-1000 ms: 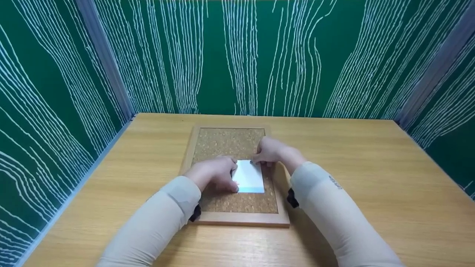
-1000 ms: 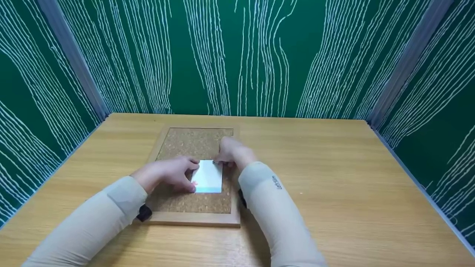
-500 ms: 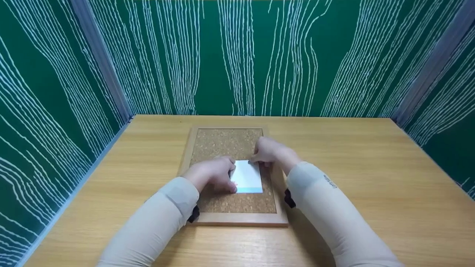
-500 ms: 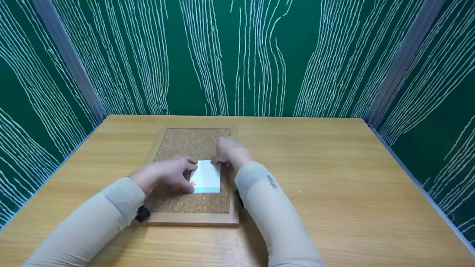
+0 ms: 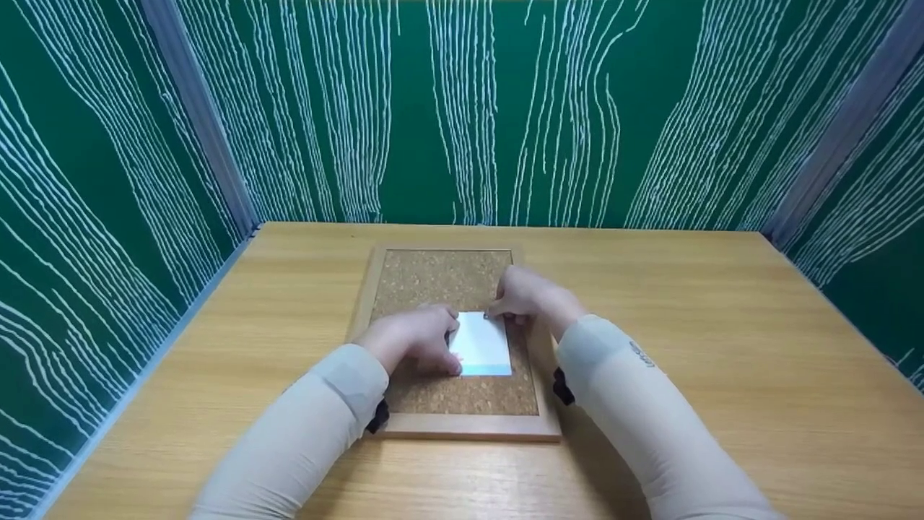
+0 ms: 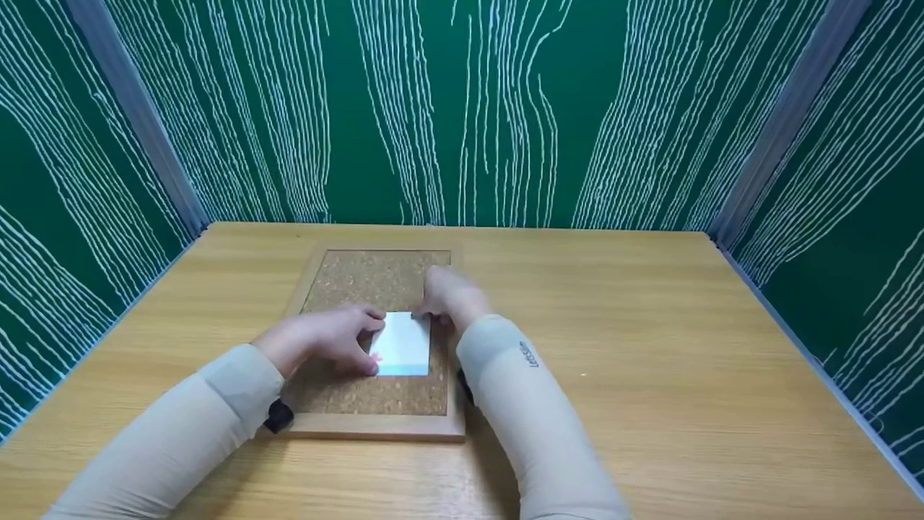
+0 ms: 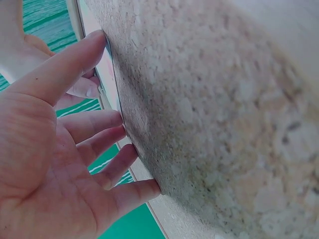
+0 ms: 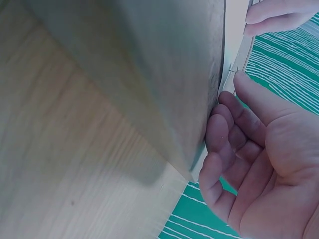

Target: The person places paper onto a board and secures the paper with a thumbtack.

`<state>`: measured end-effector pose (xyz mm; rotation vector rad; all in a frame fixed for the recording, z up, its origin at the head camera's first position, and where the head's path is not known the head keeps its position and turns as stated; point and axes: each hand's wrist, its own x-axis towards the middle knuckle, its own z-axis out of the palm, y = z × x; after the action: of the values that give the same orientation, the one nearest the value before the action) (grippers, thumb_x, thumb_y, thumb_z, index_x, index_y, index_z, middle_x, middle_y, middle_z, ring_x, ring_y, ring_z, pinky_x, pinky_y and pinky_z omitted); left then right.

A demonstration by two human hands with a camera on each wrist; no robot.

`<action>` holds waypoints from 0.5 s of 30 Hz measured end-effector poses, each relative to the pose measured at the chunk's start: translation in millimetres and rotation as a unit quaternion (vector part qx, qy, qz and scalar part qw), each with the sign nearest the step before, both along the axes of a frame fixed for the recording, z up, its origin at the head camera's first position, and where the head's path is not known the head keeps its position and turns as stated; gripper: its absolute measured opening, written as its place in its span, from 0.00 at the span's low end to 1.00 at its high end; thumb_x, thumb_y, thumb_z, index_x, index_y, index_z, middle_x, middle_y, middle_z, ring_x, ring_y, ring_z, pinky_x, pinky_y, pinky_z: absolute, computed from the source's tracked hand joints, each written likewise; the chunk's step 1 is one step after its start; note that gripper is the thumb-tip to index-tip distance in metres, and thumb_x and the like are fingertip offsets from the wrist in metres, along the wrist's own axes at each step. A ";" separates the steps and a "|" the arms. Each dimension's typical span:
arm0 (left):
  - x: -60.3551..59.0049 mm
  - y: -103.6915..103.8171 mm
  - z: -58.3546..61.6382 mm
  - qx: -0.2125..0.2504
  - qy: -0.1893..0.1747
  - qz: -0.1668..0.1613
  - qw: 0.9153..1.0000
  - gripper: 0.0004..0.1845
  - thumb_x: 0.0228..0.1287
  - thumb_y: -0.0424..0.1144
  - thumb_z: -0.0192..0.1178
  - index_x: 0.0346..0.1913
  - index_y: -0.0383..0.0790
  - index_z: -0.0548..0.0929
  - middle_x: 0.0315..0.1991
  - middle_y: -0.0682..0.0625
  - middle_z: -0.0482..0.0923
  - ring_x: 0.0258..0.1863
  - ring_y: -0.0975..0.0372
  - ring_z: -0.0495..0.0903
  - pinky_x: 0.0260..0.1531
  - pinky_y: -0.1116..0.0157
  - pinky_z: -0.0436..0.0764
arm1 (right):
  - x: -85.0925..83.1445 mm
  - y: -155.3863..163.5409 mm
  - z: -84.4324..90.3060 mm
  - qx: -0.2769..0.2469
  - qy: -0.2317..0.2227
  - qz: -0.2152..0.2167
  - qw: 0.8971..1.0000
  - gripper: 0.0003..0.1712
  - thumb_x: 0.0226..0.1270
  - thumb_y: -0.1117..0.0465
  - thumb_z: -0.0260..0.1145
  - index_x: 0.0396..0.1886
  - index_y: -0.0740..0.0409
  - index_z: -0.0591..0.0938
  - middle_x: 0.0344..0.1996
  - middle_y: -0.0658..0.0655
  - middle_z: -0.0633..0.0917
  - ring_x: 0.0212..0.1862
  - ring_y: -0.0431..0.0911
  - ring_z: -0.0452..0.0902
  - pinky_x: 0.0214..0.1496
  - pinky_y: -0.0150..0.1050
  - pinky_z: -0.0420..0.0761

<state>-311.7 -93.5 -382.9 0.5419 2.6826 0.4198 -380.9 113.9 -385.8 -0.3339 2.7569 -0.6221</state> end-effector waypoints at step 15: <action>-0.8 -0.1 -1.1 -0.022 0.032 -0.045 0.998 0.21 0.56 0.54 0.75 0.30 0.41 0.79 0.70 0.49 0.69 0.61 0.54 0.71 0.58 0.57 0.74 | -1.1 -2.3 -2.2 0.021 0.013 0.017 1.000 0.11 0.65 0.54 0.75 0.33 0.58 0.88 0.23 0.55 0.85 0.24 0.46 0.80 0.26 0.37 0.78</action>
<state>-312.5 -93.6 -384.0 0.6707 2.7097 0.3228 -382.0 111.6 -387.9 -0.3811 2.7777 -0.5530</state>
